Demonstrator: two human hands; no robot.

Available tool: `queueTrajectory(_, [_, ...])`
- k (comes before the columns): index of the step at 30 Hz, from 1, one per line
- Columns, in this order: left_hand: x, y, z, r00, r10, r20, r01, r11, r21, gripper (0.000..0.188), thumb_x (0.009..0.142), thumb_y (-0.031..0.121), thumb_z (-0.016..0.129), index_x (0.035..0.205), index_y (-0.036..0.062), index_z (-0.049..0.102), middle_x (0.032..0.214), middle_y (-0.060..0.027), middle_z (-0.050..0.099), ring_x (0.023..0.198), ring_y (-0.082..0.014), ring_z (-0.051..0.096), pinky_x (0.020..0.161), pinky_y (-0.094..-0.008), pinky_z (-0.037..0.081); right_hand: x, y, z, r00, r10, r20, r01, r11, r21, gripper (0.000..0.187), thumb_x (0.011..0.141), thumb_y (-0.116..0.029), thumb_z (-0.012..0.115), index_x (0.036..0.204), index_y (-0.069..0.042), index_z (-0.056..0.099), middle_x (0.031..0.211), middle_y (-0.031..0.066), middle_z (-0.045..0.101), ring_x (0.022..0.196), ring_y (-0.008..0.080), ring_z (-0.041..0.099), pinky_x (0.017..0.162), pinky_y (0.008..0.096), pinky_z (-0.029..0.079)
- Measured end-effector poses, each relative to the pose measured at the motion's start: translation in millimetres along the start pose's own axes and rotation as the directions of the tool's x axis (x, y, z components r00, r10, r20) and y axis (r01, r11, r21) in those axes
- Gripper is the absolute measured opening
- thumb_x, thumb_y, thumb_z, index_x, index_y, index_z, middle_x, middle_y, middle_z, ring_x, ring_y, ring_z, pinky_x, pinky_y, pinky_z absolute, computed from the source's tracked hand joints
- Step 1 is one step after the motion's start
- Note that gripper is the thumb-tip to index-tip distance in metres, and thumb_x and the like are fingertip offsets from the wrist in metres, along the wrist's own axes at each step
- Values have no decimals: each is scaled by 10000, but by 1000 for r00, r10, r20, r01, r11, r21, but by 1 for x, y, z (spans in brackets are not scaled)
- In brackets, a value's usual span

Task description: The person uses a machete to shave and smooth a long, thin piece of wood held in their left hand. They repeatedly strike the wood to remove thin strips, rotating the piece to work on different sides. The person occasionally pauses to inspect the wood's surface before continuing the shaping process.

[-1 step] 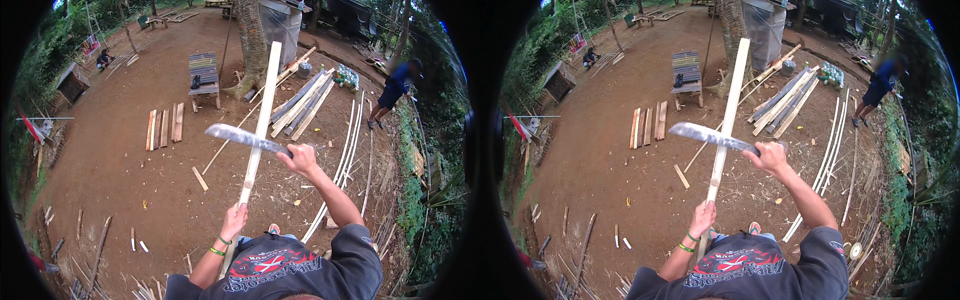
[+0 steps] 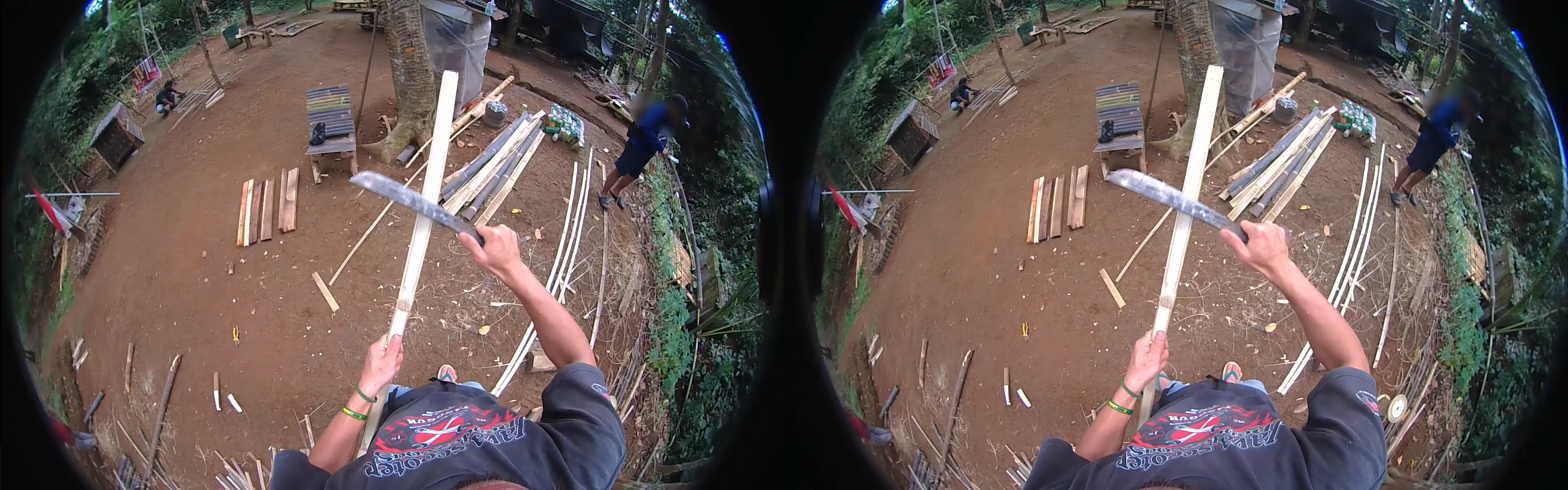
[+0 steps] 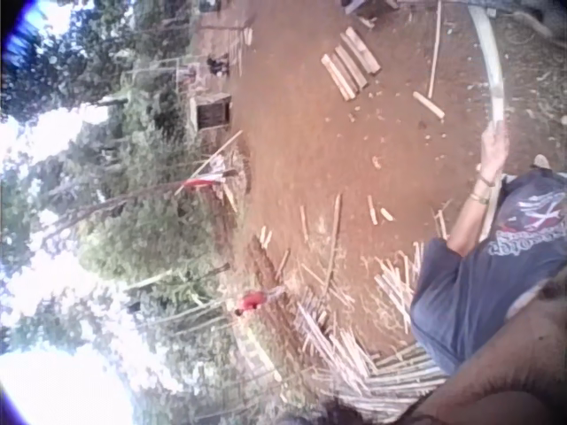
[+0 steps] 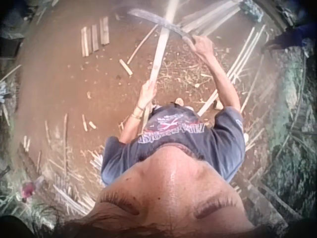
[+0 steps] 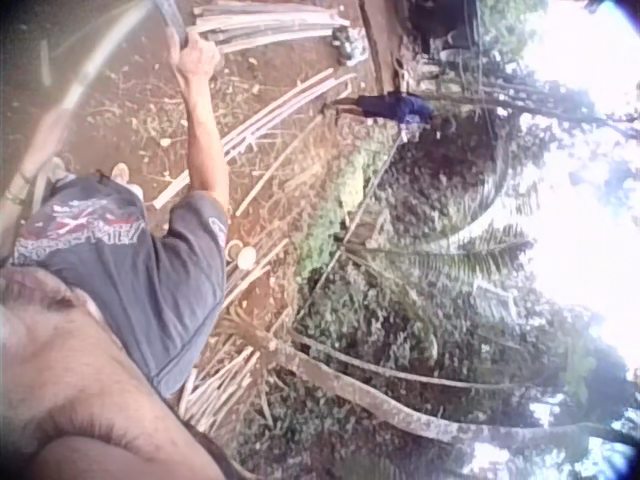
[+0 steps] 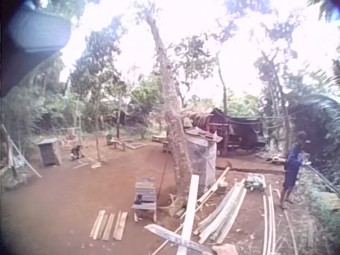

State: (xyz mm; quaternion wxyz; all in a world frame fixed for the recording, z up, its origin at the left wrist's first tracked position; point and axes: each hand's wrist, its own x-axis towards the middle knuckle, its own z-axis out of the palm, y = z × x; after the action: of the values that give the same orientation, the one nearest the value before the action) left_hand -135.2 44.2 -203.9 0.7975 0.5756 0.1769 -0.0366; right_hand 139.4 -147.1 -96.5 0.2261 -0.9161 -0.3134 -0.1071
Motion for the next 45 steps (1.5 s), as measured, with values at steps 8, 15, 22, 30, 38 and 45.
queueTrajectory(8, [-12, 2, 0, 991, 130, -37, -125, 987, 99, 365, 1033, 389, 499, 835, 83, 496, 580, 54, 434, 458, -28, 389, 394, -206, 300, -22, -31, -17, 866, -452, 214, 475, 877, -71, 644, 840, -670, 597, 566, -88, 578, 464, 123, 553, 406, 292, 587, 411, 412, 450])
queueTrajectory(15, [-20, -3, -10, 985, 129, -115, -110, 982, 156, 342, 1027, 340, 523, 841, 54, 536, 576, 50, 486, 482, -35, 448, 419, -238, 351, -34, -45, -15, 918, -332, 218, 352, 934, -57, 672, 860, -675, 566, 597, -58, 609, 459, 140, 546, 415, 315, 592, 425, 430, 459])
queueTrajectory(22, [-33, -7, -9, 983, 162, -91, -147, 977, 155, 339, 1023, 337, 533, 844, 48, 541, 577, 53, 486, 490, -37, 454, 424, -243, 357, -12, -25, -25, 891, -419, 174, 447, 876, -179, 655, 867, -678, 557, 582, -89, 587, 429, 86, 523, 354, 234, 537, 390, 381, 434])
queueTrajectory(30, [-35, -4, -18, 979, 177, -97, -155, 967, 202, 338, 1019, 329, 538, 819, 58, 548, 561, 42, 504, 493, -43, 485, 435, -248, 382, -11, -26, -23, 866, -404, 294, 458, 877, -146, 656, 867, -717, 519, 602, -119, 574, 463, 46, 529, 356, 178, 499, 374, 376, 423])
queueTrajectory(38, [-34, -7, -21, 988, 122, -97, -105, 982, 159, 370, 1015, 360, 542, 811, 52, 537, 561, 40, 495, 483, -50, 476, 431, -258, 390, -21, -36, -14, 758, -615, 219, 648, 748, -144, 690, 876, -719, 509, 593, -94, 586, 482, 57, 566, 369, 178, 533, 385, 365, 431])
queueTrajectory(45, [-27, 0, -30, 989, 132, -67, -120, 980, 159, 399, 1019, 397, 524, 826, 48, 533, 562, 35, 501, 493, -51, 477, 430, -259, 381, 5, -37, -29, 940, -285, 189, 319, 930, -185, 666, 902, -695, 484, 577, -119, 562, 455, 37, 523, 354, 156, 483, 391, 362, 424])
